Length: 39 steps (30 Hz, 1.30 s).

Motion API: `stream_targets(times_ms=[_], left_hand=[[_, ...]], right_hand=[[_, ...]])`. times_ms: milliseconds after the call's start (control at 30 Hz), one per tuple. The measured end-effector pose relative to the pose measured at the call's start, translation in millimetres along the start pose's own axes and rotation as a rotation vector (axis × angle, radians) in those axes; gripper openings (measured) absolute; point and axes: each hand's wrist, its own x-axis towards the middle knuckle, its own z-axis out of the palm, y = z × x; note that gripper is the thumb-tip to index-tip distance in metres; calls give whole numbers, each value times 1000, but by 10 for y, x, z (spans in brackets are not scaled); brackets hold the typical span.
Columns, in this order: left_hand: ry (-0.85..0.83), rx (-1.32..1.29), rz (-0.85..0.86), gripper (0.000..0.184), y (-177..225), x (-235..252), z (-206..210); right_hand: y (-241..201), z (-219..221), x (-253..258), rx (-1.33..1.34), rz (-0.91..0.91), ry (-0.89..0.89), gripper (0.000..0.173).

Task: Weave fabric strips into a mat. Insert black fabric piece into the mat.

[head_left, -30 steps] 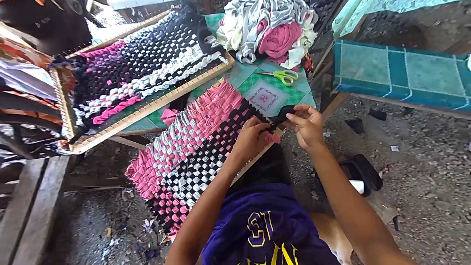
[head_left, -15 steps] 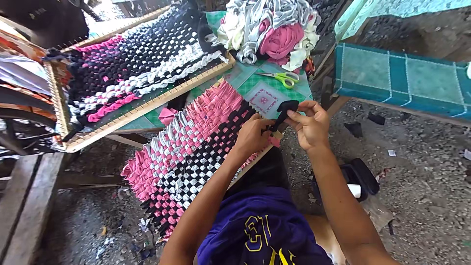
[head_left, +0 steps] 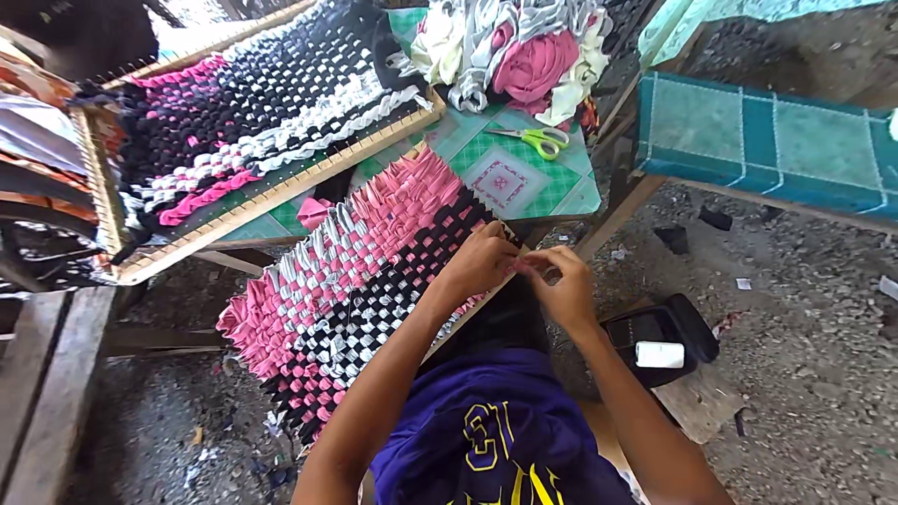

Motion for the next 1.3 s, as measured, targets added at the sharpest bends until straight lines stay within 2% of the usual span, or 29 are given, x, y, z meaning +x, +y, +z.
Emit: stream_targets(times_ms=[200, 333, 433, 533, 633, 767, 933, 1133, 1300], left_hand=[[-179, 4, 18, 16, -8, 164, -158], [-154, 1, 69, 13, -41, 153, -196], [-149, 45, 110, 12, -53, 148, -179], [-111, 48, 177, 12, -72, 123, -124], [-54, 35, 218, 16, -82, 58, -101], [-48, 45, 216, 21, -70, 19, -91], [-78, 57, 197, 23, -56, 86, -86], [-141, 115, 177, 22, -12, 161, -100], [-29, 187, 299, 22, -21, 108, -75]], right_hand=[[-47, 102, 72, -87, -16, -1, 16], [-117, 57, 149, -48, 21, -67, 16], [-159, -22, 251, -61, 55, -191, 12], [-151, -82, 329, -118, -37, -279, 11], [-121, -115, 357, -151, -98, -287, 14], [-88, -100, 294, -139, -69, -241, 18], [-9, 26, 134, 65, 80, -115, 18], [19, 175, 7, 198, 130, 3, 18], [-72, 206, -25, 295, 124, 69, 16]])
